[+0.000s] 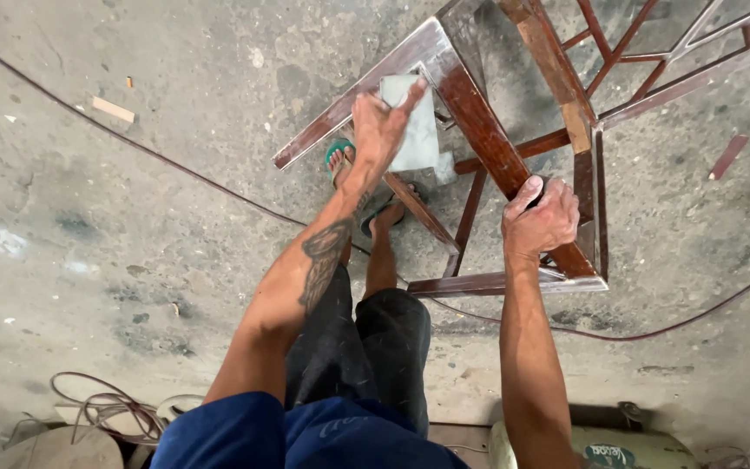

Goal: The person sands the frame of a wooden chair using a sanding block. They systematically rub the block along the legs, crossbars, and the seat frame, repositioning the chair to access different angles and surfaces.

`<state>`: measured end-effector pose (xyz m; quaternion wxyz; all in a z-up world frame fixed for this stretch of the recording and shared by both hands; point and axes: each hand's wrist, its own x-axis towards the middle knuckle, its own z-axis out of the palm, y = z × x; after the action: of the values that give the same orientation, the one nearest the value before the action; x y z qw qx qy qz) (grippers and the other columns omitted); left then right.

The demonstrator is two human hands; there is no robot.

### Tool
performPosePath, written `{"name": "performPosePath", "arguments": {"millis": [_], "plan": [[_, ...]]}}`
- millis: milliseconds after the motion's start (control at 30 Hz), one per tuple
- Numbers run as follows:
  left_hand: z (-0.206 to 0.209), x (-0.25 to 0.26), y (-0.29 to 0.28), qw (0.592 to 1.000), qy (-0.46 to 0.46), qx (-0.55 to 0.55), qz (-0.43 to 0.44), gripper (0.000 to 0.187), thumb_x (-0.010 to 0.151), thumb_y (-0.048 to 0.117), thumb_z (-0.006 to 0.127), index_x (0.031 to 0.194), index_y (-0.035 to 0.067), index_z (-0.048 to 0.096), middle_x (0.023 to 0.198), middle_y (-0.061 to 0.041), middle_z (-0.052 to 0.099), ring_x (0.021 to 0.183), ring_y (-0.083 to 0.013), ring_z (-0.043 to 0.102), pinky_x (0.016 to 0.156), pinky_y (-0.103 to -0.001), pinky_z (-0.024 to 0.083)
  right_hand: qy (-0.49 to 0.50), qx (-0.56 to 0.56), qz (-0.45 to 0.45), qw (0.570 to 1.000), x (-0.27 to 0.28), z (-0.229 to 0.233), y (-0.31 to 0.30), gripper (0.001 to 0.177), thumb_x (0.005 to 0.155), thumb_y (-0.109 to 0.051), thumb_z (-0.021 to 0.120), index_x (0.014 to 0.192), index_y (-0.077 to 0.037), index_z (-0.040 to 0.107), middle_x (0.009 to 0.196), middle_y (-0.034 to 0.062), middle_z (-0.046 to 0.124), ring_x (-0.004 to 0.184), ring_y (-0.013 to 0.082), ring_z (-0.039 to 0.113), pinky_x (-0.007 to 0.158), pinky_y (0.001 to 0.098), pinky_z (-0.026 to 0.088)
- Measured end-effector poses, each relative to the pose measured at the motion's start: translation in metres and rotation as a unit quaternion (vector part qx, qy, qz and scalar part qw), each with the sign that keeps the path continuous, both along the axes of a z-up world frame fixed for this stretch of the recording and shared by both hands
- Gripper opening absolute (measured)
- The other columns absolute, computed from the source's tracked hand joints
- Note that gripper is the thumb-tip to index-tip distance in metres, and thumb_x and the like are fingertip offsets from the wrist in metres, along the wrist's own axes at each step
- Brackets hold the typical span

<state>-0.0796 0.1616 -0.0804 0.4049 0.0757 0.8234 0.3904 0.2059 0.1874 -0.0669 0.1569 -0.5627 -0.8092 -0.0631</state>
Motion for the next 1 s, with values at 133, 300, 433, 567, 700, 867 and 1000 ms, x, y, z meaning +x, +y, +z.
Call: {"name": "performPosePath", "arguments": {"millis": [133,300,433,567,700,867,1000], "plan": [[-0.019,-0.003,-0.008,0.999,-0.008,-0.033,-0.009,0.070,0.071,0.054,0.085,0.041,0.000,0.052,0.041,-0.018,0.044,0.038,-0.0269,0.040,0.047,-0.038,0.041,0.004,0.001,0.000,1.000,-0.006,0.005,0.000,0.037,0.108,-0.037,0.052,0.081,-0.012,0.057,0.075,0.0095,0.055,0.073,0.0354,0.065,0.074,0.0412,0.056],[0.007,0.000,-0.008,1.000,-0.011,-0.019,-0.006,0.068,0.073,0.052,0.083,0.041,0.002,0.048,0.039,-0.013,0.039,0.036,-0.0254,0.038,0.046,-0.038,0.038,0.001,0.005,0.008,1.000,-0.012,0.016,0.000,0.036,0.107,-0.035,0.051,0.079,-0.011,0.056,0.073,0.0089,0.052,0.070,0.0342,0.062,0.065,0.0409,0.053],[-0.002,0.000,0.000,0.999,-0.012,-0.019,0.028,0.058,0.080,0.053,0.081,0.048,0.012,0.054,0.040,-0.006,0.051,0.031,-0.0181,0.040,0.044,-0.030,0.047,0.000,0.013,0.007,1.000,-0.011,0.015,0.000,0.037,0.107,-0.036,0.052,0.079,-0.013,0.057,0.072,0.0079,0.052,0.069,0.0332,0.062,0.066,0.0393,0.053],[0.020,-0.003,-0.003,1.000,-0.006,0.008,-0.006,0.066,0.076,0.049,0.083,0.043,0.006,0.045,0.039,-0.009,0.038,0.038,-0.0203,0.038,0.046,-0.038,0.037,-0.004,0.023,0.006,1.000,-0.009,0.008,0.002,0.037,0.107,-0.036,0.052,0.079,-0.014,0.056,0.073,0.0069,0.052,0.069,0.0320,0.062,0.066,0.0375,0.053],[0.017,-0.007,0.000,1.000,-0.014,0.007,-0.002,0.063,0.076,0.050,0.083,0.043,0.008,0.049,0.039,-0.007,0.042,0.036,-0.0184,0.039,0.044,-0.035,0.038,0.004,0.014,0.008,1.000,-0.013,0.011,0.001,0.036,0.107,-0.034,0.052,0.079,-0.011,0.057,0.073,0.0089,0.052,0.069,0.0352,0.062,0.066,0.0410,0.053],[0.012,-0.006,-0.001,1.000,-0.010,-0.005,-0.023,0.067,0.074,0.053,0.083,0.043,0.002,0.051,0.040,-0.013,0.041,0.038,-0.0229,0.040,0.045,-0.039,0.037,0.006,0.013,0.004,1.000,-0.006,0.005,0.000,0.037,0.107,-0.035,0.053,0.079,-0.012,0.057,0.073,0.0083,0.052,0.069,0.0345,0.062,0.067,0.0394,0.053],[0.006,-0.010,-0.007,1.000,0.000,0.024,-0.014,0.062,0.076,0.050,0.084,0.046,0.007,0.051,0.039,-0.007,0.046,0.036,-0.0176,0.043,0.043,-0.033,0.036,0.013,0.009,0.009,1.000,-0.011,0.014,0.001,0.037,0.107,-0.034,0.052,0.080,-0.011,0.057,0.072,0.0088,0.051,0.069,0.0341,0.061,0.065,0.0399,0.052]]}}
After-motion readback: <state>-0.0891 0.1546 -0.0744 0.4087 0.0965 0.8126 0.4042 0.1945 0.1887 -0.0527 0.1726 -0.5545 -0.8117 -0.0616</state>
